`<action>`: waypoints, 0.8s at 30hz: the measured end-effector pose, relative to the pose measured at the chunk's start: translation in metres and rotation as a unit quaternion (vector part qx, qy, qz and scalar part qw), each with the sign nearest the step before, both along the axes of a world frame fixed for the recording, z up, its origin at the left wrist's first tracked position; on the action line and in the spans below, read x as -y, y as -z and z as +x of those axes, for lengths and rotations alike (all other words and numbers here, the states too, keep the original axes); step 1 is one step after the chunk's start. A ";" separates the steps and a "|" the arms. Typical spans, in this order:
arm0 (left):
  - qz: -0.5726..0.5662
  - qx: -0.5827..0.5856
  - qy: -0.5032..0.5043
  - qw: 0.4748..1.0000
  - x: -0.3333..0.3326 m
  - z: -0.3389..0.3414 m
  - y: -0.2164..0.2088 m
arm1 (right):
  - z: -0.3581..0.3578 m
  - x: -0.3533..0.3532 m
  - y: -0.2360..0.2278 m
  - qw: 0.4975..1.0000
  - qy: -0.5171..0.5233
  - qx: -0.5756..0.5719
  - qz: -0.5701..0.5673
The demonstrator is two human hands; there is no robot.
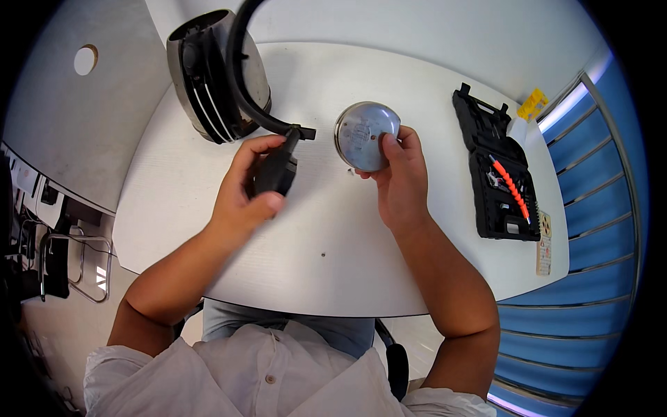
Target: The person disassembles a stainless steel electric kettle using a screwdriver. They remove screws from the handle and base, then separate the kettle body from the base and remove the lid.
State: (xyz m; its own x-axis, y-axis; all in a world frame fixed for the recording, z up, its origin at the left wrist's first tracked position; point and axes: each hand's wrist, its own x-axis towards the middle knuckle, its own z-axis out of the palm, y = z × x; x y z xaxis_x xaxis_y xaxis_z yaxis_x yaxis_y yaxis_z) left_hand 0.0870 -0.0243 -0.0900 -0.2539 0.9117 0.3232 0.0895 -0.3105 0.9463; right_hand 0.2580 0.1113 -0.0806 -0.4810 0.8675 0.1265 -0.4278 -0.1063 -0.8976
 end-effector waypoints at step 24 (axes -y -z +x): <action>0.046 -0.130 -0.120 0.983 0.001 -0.001 -0.004 | 0.001 0.004 0.009 0.995 -0.079 0.030 0.061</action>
